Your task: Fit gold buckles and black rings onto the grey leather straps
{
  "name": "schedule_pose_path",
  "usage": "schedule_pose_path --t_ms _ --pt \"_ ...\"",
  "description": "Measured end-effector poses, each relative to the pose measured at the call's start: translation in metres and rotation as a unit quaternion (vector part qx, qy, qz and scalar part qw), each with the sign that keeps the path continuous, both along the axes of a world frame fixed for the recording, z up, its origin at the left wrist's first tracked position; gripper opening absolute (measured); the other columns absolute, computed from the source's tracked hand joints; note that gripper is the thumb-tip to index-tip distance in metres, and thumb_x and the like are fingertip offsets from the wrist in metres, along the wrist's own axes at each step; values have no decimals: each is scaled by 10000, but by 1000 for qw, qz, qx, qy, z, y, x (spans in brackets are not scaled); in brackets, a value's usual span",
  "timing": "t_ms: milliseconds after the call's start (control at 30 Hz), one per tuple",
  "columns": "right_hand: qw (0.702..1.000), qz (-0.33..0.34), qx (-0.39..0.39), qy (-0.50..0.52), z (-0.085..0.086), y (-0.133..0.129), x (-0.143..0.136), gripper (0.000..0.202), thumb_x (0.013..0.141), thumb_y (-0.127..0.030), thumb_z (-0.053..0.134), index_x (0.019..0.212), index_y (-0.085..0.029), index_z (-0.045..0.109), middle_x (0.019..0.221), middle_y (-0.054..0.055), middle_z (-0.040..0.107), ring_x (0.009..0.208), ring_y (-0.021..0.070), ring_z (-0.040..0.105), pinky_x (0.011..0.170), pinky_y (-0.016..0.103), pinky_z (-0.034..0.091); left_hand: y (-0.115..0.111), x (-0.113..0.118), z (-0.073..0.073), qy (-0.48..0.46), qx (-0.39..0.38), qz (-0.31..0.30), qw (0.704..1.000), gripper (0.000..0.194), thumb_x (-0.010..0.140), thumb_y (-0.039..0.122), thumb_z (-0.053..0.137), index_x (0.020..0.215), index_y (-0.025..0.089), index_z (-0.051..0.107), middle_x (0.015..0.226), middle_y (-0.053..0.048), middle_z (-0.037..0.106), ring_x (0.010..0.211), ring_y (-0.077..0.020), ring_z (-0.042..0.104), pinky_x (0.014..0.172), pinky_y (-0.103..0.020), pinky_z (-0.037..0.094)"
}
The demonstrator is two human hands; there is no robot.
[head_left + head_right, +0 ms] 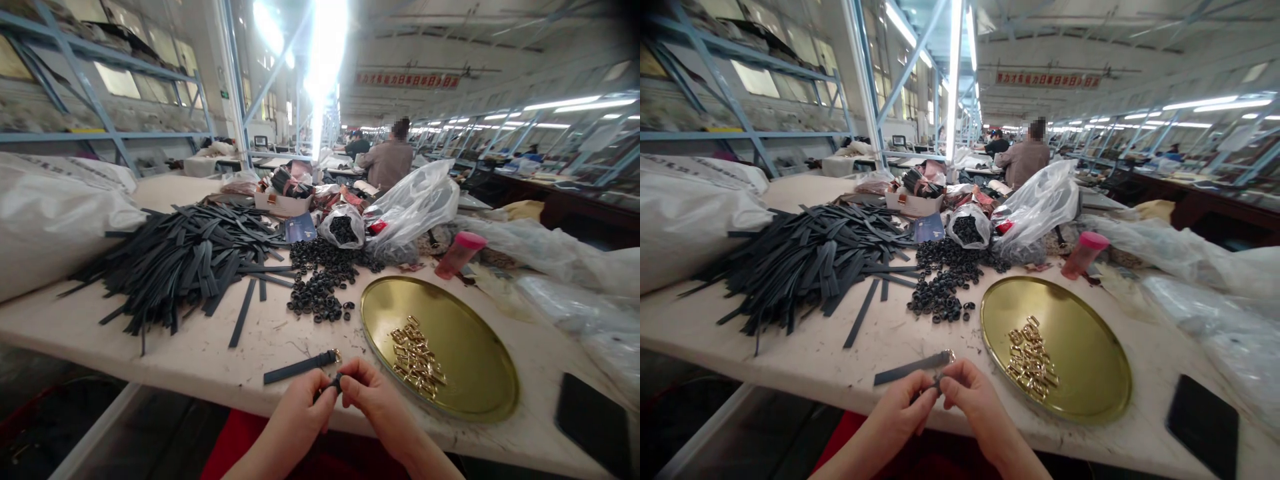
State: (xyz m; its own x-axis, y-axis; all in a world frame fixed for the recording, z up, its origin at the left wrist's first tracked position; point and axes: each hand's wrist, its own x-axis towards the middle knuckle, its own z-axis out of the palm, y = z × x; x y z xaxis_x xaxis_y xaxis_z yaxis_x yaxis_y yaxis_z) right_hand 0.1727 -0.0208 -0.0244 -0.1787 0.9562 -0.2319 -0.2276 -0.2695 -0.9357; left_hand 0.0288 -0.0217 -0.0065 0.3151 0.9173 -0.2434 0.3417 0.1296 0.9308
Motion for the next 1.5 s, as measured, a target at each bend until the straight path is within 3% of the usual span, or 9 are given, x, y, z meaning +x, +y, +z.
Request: schedule_pose_path --t_ms 167,300,433,633,767,900,1167,1367,1500 --pt "996 -9 -38 85 -10 -7 -8 215 688 -348 671 686 -174 545 616 -50 512 549 87 438 563 219 358 -8 1 -3 -37 19 30 999 141 799 284 415 749 170 481 553 58 455 503 -98 438 497 -205 349" --pt "999 -46 -12 5 -12 -5 -13 251 681 -387 667 670 -168 547 571 -56 497 544 89 430 565 214 353 -8 -5 -5 -66 17 7 998 252 739 107 403 979 171 450 730 16 580 654 -116 511 619 -221 392" --pt "999 -28 17 -34 -11 -4 -22 315 631 -447 685 662 -179 522 578 -47 510 554 112 455 537 226 364 -3 -11 -11 -65 -16 24 997 241 752 123 396 986 175 426 751 1 612 663 -127 534 598 -223 391" --pt "1000 -16 4 -7 -16 0 -19 432 816 -539 413 708 -160 590 655 16 566 641 145 502 638 274 393 8 -17 -14 -43 -41 29 998 232 763 174 427 990 194 382 720 20 631 677 -144 573 621 -238 400" --pt "989 14 -104 105 -22 5 -21 269 703 -431 650 719 -180 554 615 -39 536 556 90 464 552 212 355 14 -24 -14 -2 -36 25 999 206 760 209 468 954 209 395 740 23 638 704 -147 588 651 -238 402" --pt "961 88 -172 200 -21 11 -26 349 632 -409 723 813 -153 572 605 -34 547 504 63 450 502 182 320 19 -30 -16 72 -40 20 996 146 744 274 516 847 211 436 693 34 609 654 -145 563 584 -223 378" --pt "942 99 -196 253 -20 9 -25 365 572 -362 770 658 -167 474 554 -51 492 497 65 416 502 187 290 21 -28 -10 67 -49 12 996 170 728 334 553 808 184 556 721 24 622 682 -142 553 592 -214 385" --pt "996 -3 -76 49 -22 5 -18 348 685 -493 627 671 -178 479 573 -51 462 551 97 417 550 220 336 15 -20 -9 -33 -107 13 994 148 725 292 542 775 153 556 636 29 579 564 -101 497 509 -195 363" --pt "981 -93 26 -167 -29 4 -17 309 715 -478 572 653 -194 468 538 -57 416 515 111 403 503 232 338 10 -14 -13 -118 -165 21 979 175 675 269 562 787 143 518 627 31 551 506 -77 446 457 -187 340"
